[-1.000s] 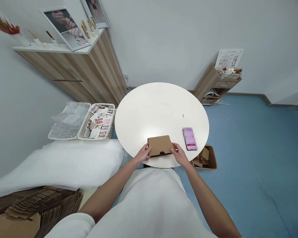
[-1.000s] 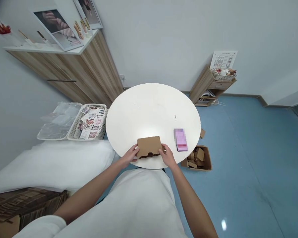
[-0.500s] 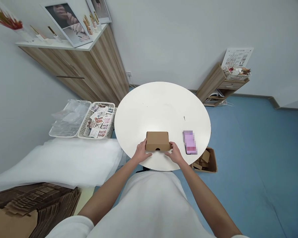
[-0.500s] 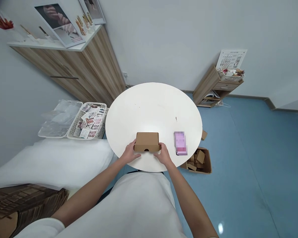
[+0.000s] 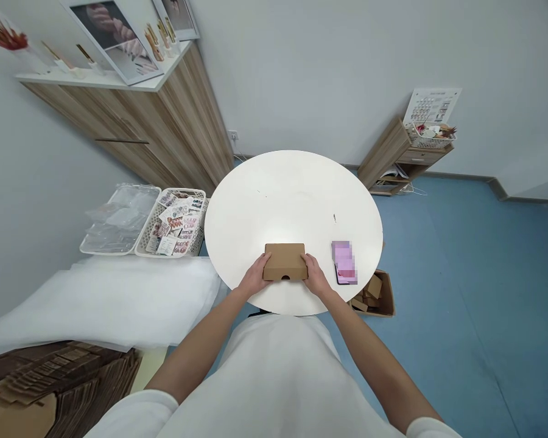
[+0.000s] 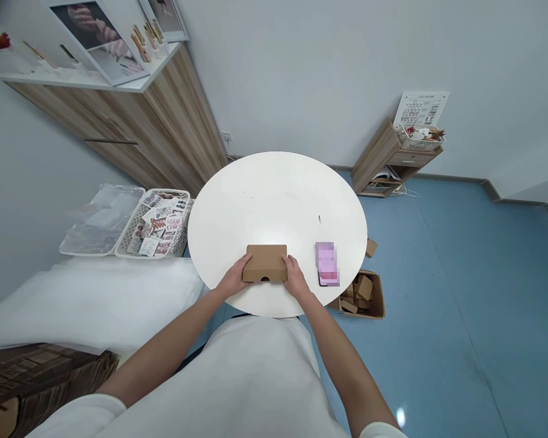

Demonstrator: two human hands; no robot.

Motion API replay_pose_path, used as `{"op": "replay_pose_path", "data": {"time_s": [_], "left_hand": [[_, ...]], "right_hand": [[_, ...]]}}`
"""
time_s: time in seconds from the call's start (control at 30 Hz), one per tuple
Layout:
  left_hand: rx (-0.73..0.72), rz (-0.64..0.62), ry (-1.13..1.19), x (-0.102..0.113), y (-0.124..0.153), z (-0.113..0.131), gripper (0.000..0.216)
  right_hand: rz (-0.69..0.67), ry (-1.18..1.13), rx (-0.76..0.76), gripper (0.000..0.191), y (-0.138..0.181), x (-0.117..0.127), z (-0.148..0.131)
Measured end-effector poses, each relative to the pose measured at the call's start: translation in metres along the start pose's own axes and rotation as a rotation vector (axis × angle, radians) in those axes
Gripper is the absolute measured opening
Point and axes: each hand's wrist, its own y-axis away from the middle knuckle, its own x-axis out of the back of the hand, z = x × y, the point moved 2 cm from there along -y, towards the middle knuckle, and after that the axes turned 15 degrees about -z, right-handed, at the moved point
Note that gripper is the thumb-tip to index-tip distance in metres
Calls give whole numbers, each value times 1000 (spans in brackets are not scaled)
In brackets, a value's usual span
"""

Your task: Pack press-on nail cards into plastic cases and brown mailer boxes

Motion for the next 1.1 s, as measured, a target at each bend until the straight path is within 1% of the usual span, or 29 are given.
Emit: {"op": "replay_pose_path", "data": {"time_s": [0.13,0.2,0.27,0.37,0.47,0.53,0.6,0.67,0.73,0.83,0.97,1.1], "left_hand": [[-18,30,-9,4,-1,1,71],[-23,41,-7,7,2,4,66],[-6,48,10,10,5,8,63],[39,65,42,17,8,16,59],[86,59,40,25,3,25,52],[144,43,34,31,-5,29,47],[193,35,28,38,-15,31,41],[216,54,1,44,-24,33,36],[239,109,-50,49,-31,36,34],[268,180,-145,53,-37,39,33],[274,131,-204,55,-41,43,29],[282,105,-184,61,-43,44,28]], "right_hand": [[-101,-9,71,72,-2,3,3],[-104,-25,88,68,-1,6,2],[-76,-47,74,62,1,12,0],[-70,-96,-2,56,2,25,-6],[-148,-149,-113,51,0,40,-12],[-166,-167,-195,46,-6,49,-15],[-138,-173,-263,43,-14,57,-18],[-99,-167,-294,40,-22,62,-22],[-58,-112,-295,36,-28,66,-27],[-14,58,-291,32,-32,68,-37],[-41,236,-334,29,-32,70,-48],[-136,301,-349,29,-36,76,-54]]}}
